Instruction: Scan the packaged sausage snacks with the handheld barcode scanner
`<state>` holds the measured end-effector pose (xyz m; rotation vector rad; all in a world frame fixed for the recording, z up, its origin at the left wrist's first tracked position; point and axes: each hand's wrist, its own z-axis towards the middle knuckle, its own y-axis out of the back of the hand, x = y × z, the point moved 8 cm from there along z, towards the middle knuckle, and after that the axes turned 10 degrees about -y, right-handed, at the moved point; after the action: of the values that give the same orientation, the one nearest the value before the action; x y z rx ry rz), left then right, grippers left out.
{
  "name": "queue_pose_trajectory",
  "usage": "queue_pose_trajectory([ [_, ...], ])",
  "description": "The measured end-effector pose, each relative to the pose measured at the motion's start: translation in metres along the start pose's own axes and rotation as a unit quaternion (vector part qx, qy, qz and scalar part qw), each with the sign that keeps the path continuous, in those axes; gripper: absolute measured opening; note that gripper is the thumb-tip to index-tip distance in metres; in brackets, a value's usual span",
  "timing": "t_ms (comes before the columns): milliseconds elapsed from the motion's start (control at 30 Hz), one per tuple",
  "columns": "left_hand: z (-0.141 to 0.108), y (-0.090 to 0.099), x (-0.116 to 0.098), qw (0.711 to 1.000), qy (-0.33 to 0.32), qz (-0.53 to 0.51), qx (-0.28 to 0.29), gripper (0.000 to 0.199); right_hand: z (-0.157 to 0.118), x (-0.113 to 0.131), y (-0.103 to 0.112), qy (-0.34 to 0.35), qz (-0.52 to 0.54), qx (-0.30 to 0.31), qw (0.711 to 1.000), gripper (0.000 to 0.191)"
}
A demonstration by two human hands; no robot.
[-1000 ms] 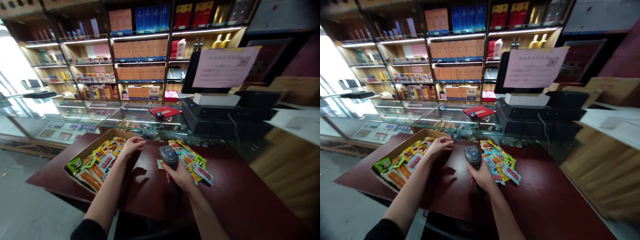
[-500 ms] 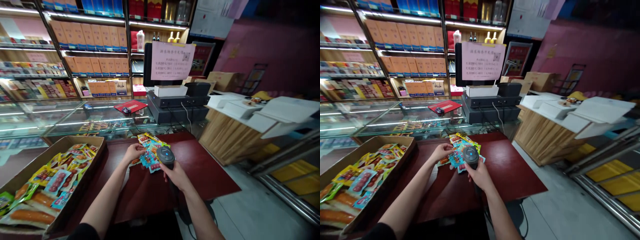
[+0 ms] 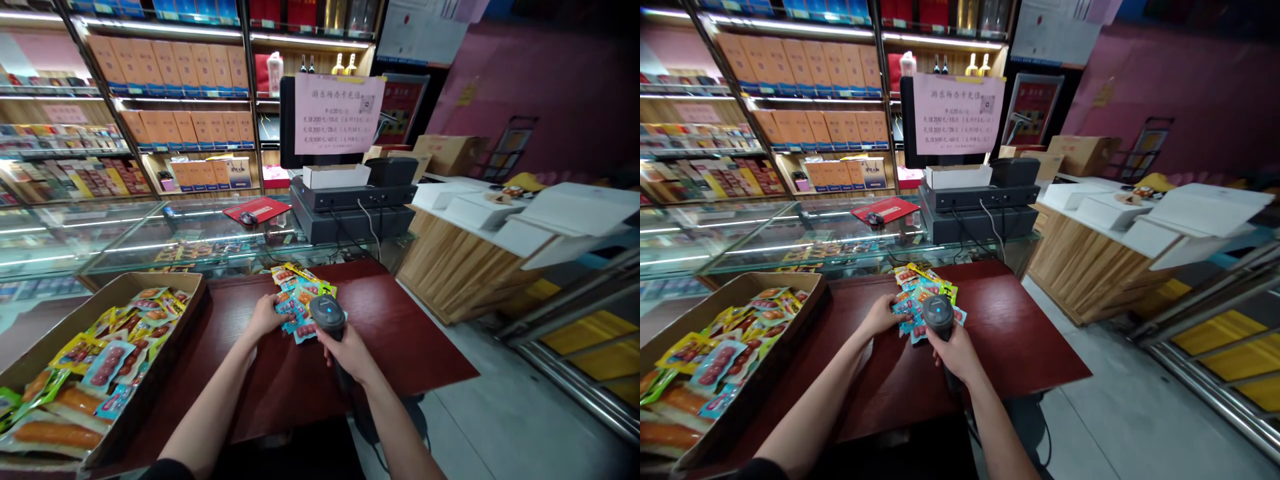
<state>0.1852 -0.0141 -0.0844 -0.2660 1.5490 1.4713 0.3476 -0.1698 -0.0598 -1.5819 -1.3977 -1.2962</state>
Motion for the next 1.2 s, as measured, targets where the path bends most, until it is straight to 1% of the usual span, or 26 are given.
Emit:
queue_pose_trajectory([
  [67,-0.003,-0.003,0.001,0.996,0.018,-0.086,-0.013,0.038,0.000,0.000,-0.001,-0.001,-0.001,0.002,1.000,0.026],
  [100,-0.005,-0.006,0.000,0.989,0.028,-0.144,-0.016,0.039,-0.001,0.000,-0.002,-0.001,0.000,0.003,1.000,0.026],
  [200,-0.008,-0.011,-0.005,0.951,0.038,-0.305,-0.016,0.044,-0.005,0.002,-0.007,-0.001,-0.004,0.011,1.000,0.023],
  [233,-0.008,-0.011,-0.007,0.942,0.038,-0.333,-0.014,0.044,-0.007,0.003,-0.009,0.001,-0.007,0.014,1.000,0.023],
  [267,-0.007,-0.010,-0.007,0.939,0.041,-0.342,-0.013,0.044,-0.008,0.004,-0.011,0.004,-0.013,0.019,1.000,0.023],
  [367,-0.004,-0.001,-0.004,0.947,0.050,-0.318,-0.001,0.044,-0.009,0.004,-0.016,0.020,-0.034,0.029,0.999,0.023],
  [467,0.001,0.010,-0.005,0.950,0.036,-0.311,0.018,0.051,-0.008,0.002,-0.020,0.038,-0.046,0.040,0.997,0.022],
  [533,0.005,0.022,-0.006,0.960,0.016,-0.280,0.000,0.052,-0.007,0.002,-0.023,0.043,-0.050,0.049,0.997,0.020],
  [600,0.009,0.035,-0.007,0.974,0.002,-0.225,-0.030,0.047,-0.008,0.004,-0.026,0.044,-0.051,0.056,0.996,0.016],
  [667,0.011,0.040,-0.007,0.982,0.000,-0.186,-0.036,0.041,-0.009,0.006,-0.028,0.045,-0.046,0.061,0.996,0.014],
  [733,0.012,0.039,-0.008,0.982,0.006,-0.187,-0.019,0.040,-0.010,0.008,-0.029,0.043,-0.041,0.064,0.996,0.014],
  [867,0.012,0.034,-0.010,0.975,0.014,-0.223,0.006,0.041,-0.011,0.006,-0.030,0.035,-0.041,0.064,0.997,0.014],
  [1067,0.011,0.036,-0.017,0.978,-0.007,-0.210,0.007,0.023,-0.009,0.003,-0.030,0.031,-0.052,0.059,0.996,0.014],
  [1200,0.011,0.032,-0.017,0.966,-0.003,-0.259,0.016,0.030,-0.009,0.003,-0.029,0.028,-0.044,0.058,0.997,0.017],
])
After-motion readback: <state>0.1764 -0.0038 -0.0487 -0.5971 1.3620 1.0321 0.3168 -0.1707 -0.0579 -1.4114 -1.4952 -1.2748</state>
